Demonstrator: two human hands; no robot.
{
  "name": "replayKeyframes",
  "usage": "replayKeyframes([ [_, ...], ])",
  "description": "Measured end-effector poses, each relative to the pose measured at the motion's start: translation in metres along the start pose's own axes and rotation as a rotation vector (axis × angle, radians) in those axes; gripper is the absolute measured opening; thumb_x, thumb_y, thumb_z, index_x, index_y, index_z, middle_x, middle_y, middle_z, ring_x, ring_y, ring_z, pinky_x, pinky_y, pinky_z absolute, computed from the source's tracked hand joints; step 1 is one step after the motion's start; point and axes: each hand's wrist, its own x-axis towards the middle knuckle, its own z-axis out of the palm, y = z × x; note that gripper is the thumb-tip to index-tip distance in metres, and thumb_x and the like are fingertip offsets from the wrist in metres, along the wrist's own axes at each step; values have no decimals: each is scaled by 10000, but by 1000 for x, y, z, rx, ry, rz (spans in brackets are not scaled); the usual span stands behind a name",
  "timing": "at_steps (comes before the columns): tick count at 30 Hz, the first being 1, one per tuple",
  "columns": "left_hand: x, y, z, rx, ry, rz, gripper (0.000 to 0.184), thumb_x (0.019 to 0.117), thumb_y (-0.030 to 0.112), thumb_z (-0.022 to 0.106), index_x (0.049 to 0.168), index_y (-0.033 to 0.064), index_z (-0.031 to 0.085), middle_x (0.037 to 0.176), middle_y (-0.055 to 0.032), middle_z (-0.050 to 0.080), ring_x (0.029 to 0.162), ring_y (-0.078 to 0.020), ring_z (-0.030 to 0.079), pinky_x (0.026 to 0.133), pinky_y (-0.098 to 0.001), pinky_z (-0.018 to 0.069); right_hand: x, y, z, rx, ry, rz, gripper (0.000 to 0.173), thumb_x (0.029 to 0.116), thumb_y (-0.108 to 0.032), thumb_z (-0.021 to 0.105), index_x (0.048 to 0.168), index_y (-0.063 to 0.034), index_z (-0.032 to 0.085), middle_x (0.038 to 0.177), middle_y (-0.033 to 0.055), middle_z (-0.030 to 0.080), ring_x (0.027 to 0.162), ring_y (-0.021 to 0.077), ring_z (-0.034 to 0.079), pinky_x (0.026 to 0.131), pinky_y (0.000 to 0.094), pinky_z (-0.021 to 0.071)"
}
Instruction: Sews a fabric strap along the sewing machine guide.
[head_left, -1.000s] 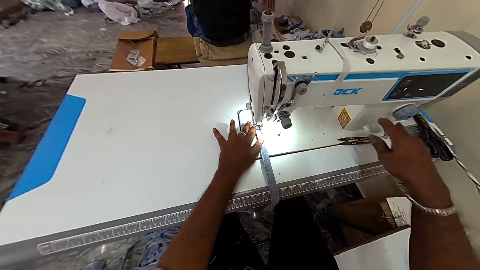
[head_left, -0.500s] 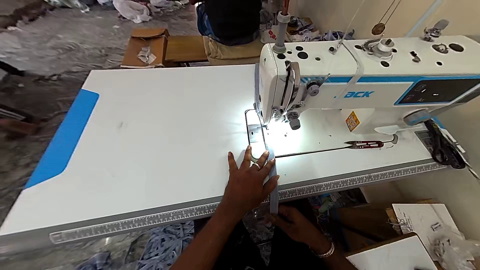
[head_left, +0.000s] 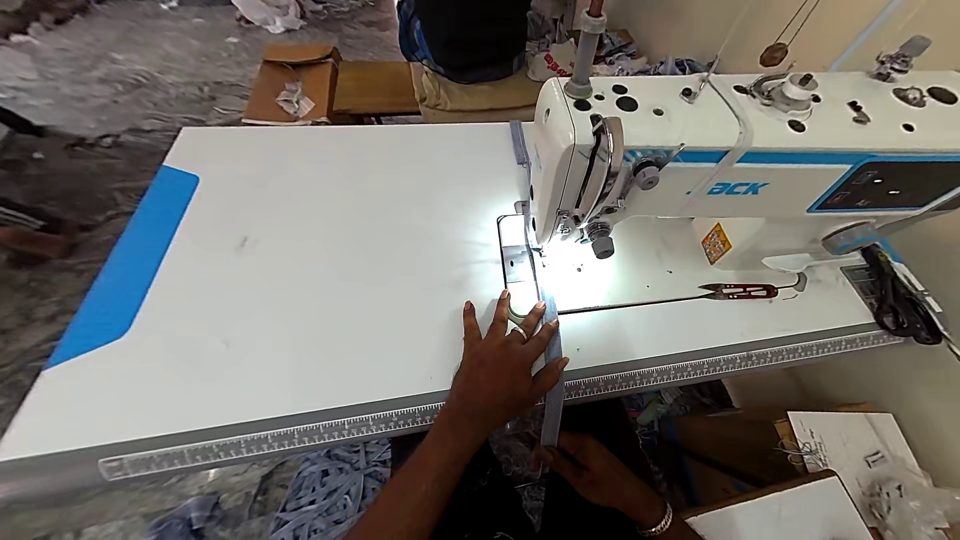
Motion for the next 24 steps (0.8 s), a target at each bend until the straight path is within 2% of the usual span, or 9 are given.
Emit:
replayKeyframes([
  [24,-1,1,-2,-20,16,4,578,1033,626,349,1458,326,600,1604,46,460,1554,-405,236,1149,-802,88,1,3,1,-8,-1,-22,312,1085,-292,512,1095,-52,712,1005,16,725,867,54,661,823,259,553],
])
